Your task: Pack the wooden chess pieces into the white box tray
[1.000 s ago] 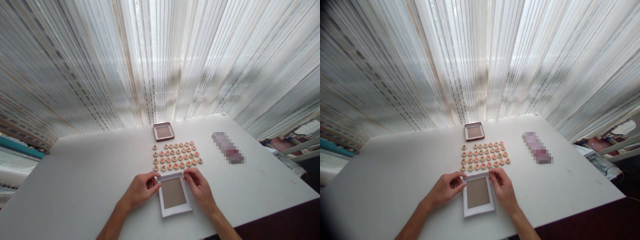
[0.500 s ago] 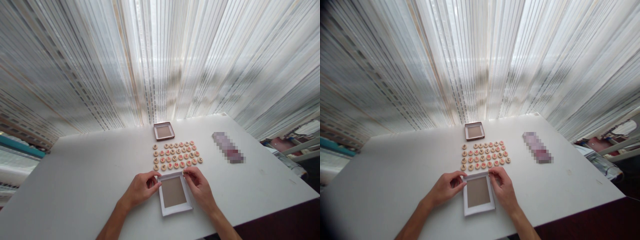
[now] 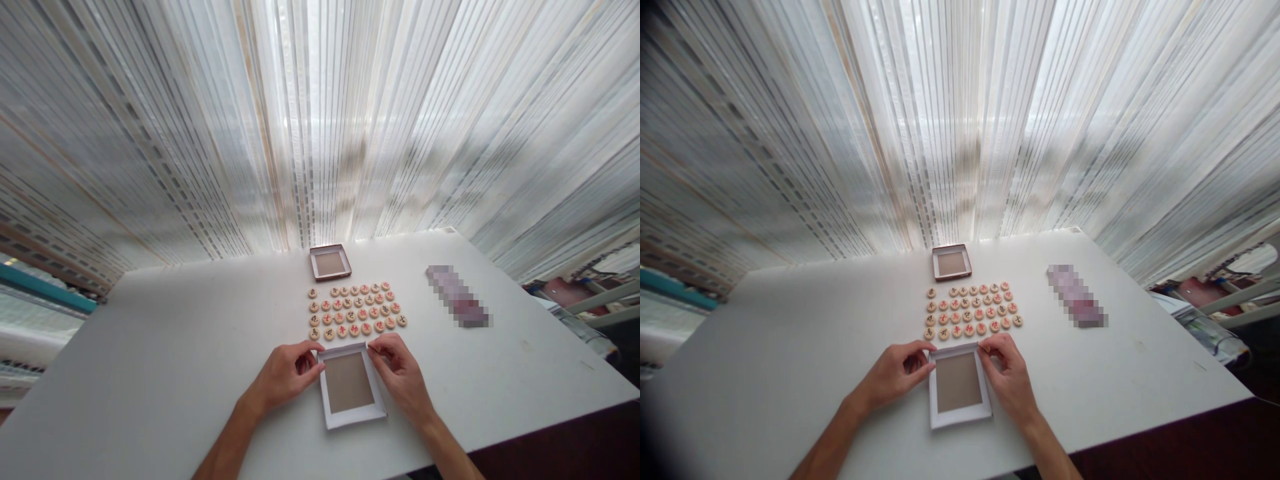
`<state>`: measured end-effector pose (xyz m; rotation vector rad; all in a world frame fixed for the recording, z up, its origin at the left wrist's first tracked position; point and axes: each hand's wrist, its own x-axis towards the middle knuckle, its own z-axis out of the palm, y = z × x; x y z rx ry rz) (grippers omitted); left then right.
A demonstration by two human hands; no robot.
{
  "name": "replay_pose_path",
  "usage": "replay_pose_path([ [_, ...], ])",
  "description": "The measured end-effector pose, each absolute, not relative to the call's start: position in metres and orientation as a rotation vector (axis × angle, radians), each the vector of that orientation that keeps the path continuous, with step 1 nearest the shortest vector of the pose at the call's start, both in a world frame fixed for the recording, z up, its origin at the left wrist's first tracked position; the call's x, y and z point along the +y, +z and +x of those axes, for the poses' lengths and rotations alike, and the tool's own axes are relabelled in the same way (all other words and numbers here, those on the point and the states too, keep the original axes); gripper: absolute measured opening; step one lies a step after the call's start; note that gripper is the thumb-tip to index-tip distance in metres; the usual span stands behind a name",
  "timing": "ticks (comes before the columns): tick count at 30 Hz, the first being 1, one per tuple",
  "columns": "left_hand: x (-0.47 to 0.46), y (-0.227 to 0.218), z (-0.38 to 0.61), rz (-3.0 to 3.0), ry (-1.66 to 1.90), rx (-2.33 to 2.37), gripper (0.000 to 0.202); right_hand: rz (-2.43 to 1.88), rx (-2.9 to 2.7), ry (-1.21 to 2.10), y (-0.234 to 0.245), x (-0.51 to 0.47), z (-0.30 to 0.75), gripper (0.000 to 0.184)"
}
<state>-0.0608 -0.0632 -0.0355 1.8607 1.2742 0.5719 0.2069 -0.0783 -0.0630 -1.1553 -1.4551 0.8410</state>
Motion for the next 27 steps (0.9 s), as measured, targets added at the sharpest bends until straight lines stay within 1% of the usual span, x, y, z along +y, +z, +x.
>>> replay_pose_path([
  [7, -0.063, -0.035, -0.061, 1.864, 0.570, 1.263, 0.031, -1.108, -1.437, 0.902, -0.056, -0.082, 0.204, 0.008],
  [17, -0.063, -0.036, -0.065, 1.859, 0.528, 1.220, 0.052, -1.086, -1.615, 1.045, -0.031, -0.088, 0.175, 0.013],
  [23, -0.063, -0.037, -0.066, 1.871, 0.534, 1.199, 0.052, -1.115, -1.694, 1.139, -0.027, -0.085, 0.158, 0.018],
  [27, -0.063, -0.035, -0.066, 1.873, 0.533, 1.197, 0.052, -1.192, -1.671, 1.187, -0.032, -0.083, 0.148, 0.014],
])
